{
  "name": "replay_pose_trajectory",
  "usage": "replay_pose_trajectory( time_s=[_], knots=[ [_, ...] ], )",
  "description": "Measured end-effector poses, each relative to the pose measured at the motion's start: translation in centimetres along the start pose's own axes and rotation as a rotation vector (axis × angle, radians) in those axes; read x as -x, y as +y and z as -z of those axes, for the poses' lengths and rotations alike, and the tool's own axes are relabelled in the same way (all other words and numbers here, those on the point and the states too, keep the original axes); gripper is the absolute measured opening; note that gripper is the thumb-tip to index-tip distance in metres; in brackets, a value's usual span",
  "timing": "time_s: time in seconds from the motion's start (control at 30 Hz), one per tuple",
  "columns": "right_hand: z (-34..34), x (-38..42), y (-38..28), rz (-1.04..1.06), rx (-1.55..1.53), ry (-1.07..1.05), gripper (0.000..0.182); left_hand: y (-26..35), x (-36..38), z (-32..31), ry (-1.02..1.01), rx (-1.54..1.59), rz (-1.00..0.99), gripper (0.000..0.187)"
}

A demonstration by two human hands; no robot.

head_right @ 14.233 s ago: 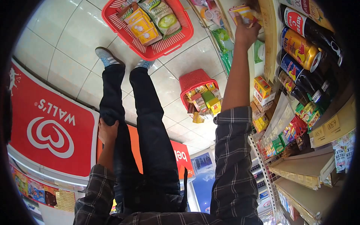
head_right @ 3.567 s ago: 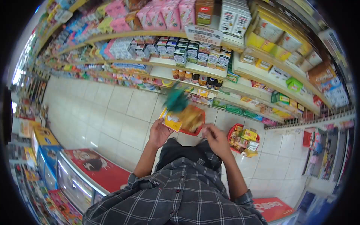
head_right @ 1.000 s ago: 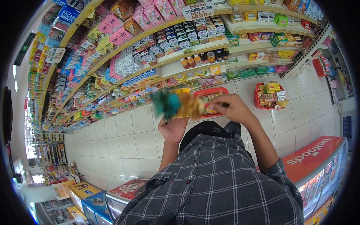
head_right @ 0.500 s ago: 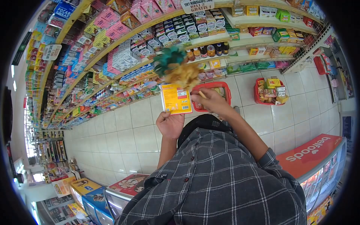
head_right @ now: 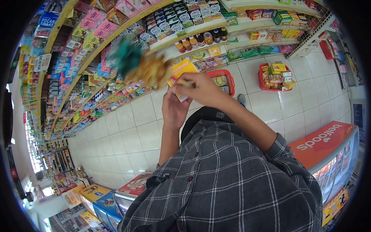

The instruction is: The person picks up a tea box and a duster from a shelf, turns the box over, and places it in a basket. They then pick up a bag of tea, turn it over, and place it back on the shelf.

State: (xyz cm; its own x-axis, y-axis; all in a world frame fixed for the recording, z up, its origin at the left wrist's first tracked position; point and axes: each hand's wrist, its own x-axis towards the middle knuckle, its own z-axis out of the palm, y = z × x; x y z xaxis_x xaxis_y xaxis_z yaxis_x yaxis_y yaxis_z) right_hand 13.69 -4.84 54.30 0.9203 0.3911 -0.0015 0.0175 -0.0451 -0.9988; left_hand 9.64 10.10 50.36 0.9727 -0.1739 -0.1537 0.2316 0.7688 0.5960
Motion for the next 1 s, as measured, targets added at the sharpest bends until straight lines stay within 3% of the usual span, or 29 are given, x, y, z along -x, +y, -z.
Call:
replay_pose_trajectory(
  time_s=[0.03, 0.17, 0.3, 0.4, 0.5, 0.6, 0.7, 0.8, 0.9, 0.93, 1.0],
  knots=[
    [-0.4, 0.1, -0.2, -0.037, -0.135, -0.07, 0.028, -0.4, 0.1, 0.4, 0.02, 0.049, 0.007, 0.045],
    [2.0, 0.5, -1.7, -0.143, -0.287, 0.118, 0.032, -0.7, 0.0, 0.4, 0.114, 0.116, -0.037, 0.04],
    [7.1, 1.8, 0.2, -0.021, 0.163, 0.082, 0.033, -0.4, -0.2, 1.4, 0.111, 0.098, -0.104, 0.042],
    [9.3, 2.9, 2.2, 0.003, 0.552, -0.172, 0.03, -1.1, 0.0, 5.2, 0.037, 0.31, -0.078, 0.041],
    [10.5, 2.4, 9.0, -0.186, 0.378, 0.21, 0.026, -0.9, -0.6, 3.3, 0.22, 0.118, -0.118, 0.042],
    [10.3, 1.7, 10.9, -0.288, 0.23, 0.258, 0.027, -1.1, -0.6, 3.3, 0.308, 0.055, -0.101, 0.044],
    [7.2, 1.2, 10.1, -0.257, 0.017, 0.101, 0.029, -1.8, -1.0, 3.8, 0.34, -0.063, 0.031, 0.042],
    [6.3, -0.1, 10.5, -0.485, 0.033, -0.142, 0.031, -4.2, -2.5, 4.2, 0.29, -0.186, 0.143, 0.04],
    [7.1, -1.2, 15.4, -0.369, 0.175, -0.162, 0.029, -7.9, -4.1, 6.6, 0.339, -0.386, 0.239, 0.037],
    [7.7, -1.5, 17.8, -0.482, 0.115, -0.182, 0.028, -8.6, -4.6, 6.6, 0.384, -0.484, 0.27, 0.03],
    [9.2, -1.3, 23.0, -0.467, 0.163, -0.144, 0.034, -11.9, -4.7, 10.9, 0.472, -0.581, 0.368, 0.029]
  ],
)
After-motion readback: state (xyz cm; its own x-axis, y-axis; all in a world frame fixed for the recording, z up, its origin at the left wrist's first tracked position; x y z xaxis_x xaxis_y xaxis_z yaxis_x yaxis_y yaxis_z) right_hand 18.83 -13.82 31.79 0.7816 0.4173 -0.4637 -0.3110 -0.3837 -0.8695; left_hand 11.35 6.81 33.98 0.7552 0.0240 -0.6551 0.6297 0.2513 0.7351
